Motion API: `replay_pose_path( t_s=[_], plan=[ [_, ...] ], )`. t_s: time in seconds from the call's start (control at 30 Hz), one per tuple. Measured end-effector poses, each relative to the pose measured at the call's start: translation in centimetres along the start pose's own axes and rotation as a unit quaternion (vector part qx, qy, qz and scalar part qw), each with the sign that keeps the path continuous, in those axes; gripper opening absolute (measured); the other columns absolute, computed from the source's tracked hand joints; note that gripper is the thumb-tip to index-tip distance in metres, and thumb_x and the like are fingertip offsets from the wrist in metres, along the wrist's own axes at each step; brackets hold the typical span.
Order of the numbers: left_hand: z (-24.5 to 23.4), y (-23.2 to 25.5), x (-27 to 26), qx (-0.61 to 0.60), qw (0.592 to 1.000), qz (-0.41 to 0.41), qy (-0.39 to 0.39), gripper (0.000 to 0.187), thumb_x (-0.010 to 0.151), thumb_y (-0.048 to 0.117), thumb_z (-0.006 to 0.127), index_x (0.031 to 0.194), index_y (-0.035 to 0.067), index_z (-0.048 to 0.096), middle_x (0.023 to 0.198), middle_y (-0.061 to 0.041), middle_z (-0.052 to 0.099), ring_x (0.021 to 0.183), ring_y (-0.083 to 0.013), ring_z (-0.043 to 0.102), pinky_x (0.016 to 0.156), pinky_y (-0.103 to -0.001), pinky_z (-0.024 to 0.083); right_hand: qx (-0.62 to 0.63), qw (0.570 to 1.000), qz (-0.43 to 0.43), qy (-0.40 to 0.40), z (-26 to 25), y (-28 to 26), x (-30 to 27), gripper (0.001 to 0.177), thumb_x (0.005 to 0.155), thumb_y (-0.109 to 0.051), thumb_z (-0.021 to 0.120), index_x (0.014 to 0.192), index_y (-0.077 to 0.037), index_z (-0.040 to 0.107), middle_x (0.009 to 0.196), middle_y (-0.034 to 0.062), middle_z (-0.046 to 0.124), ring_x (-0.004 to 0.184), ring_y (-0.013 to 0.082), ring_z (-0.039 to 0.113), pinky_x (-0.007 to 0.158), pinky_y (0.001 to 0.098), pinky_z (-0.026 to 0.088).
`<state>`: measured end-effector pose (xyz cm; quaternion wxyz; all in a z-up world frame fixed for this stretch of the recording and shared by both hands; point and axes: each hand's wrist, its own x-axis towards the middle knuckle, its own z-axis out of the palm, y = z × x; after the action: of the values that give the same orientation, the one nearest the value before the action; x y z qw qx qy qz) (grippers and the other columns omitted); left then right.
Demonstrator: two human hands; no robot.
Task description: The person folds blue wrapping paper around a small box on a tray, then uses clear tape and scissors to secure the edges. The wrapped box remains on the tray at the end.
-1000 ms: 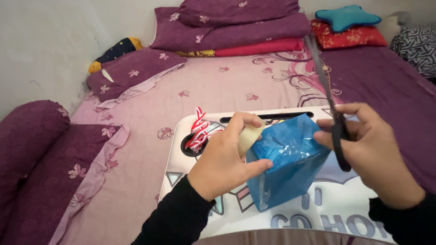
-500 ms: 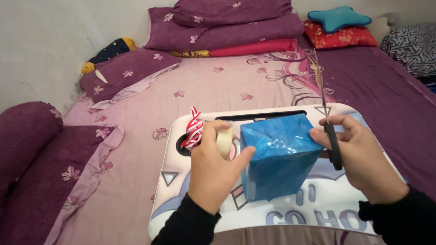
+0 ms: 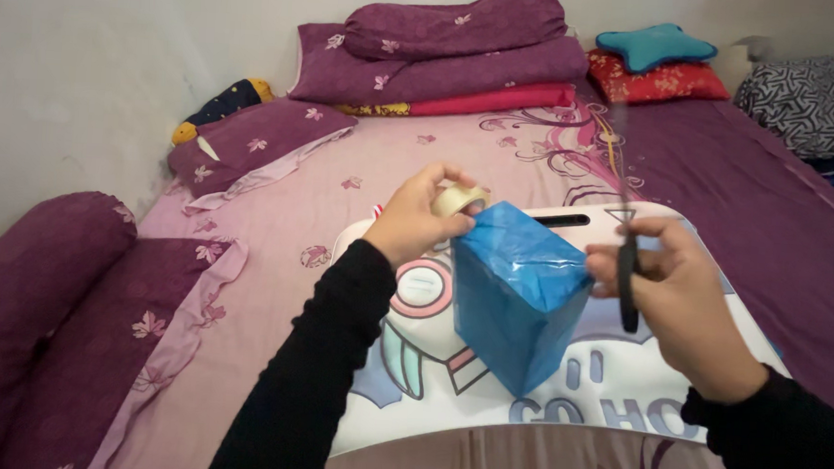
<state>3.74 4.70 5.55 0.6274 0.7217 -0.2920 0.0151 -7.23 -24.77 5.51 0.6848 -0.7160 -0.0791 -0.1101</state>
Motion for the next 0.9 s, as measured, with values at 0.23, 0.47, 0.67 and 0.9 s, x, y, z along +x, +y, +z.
replay_pose_path(
  t_s=[0.23, 0.47, 0.67, 0.9],
  plan=[
    [2.0, 1.4, 1.4, 0.128, 0.990, -0.005, 0.065, 0.050, 0.078, 0.004, 0.078, 0.123, 0.007, 0.057, 0.099, -0.007, 0.073, 0.090, -0.0149, 0.073, 0.078, -0.030, 0.061, -0.033, 0.999, 0.014, -0.002, 1.8, 1.4, -1.5, 0.052, 0.078, -0.005, 0.083, 0.122, 0.002, 0.056, 0.087, 0.0147, 0.072, 0.074, 0.0158, 0.065, 0.061, 0.0288, 0.049],
    [1.9, 4.5, -1.6, 0.179, 0.974, 0.021, 0.137, 0.046, 0.083, 0.018, 0.077, 0.123, 0.006, 0.057, 0.096, -0.006, 0.076, 0.087, -0.0148, 0.076, 0.078, -0.030, 0.061, 0.028, 0.999, 0.031, -0.014, 0.2, -0.2, -0.1, 0.044, 0.086, -0.011, 0.074, 0.124, -0.002, 0.055, 0.102, 0.0203, 0.075, 0.084, 0.0228, 0.073, 0.069, 0.0337, 0.060],
    [5.0, 5.2, -6.2, 0.155, 0.966, -0.035, 0.202, 0.069, 0.073, 0.032, 0.089, 0.125, 0.005, 0.052, 0.103, -0.007, 0.073, 0.086, -0.0139, 0.073, 0.074, -0.028, 0.060, 0.113, 0.991, 0.023, -0.070, -1.7, 0.8, 0.3, 0.045, 0.086, -0.009, 0.072, 0.126, -0.001, 0.053, 0.111, 0.0219, 0.074, 0.103, 0.0290, 0.074, 0.080, 0.0389, 0.061],
    [8.1, 4.5, -7.5, 0.081, 0.965, -0.053, 0.242, 0.078, 0.068, 0.032, 0.092, 0.127, 0.005, 0.049, 0.112, -0.007, 0.070, 0.083, -0.0110, 0.066, 0.072, -0.026, 0.058, 0.192, 0.977, 0.010, -0.088, -1.4, 6.2, -1.0, 0.054, 0.084, 0.000, 0.073, 0.133, -0.007, 0.053, 0.120, 0.0161, 0.071, 0.105, 0.0212, 0.069, 0.090, 0.0335, 0.054]
  ],
)
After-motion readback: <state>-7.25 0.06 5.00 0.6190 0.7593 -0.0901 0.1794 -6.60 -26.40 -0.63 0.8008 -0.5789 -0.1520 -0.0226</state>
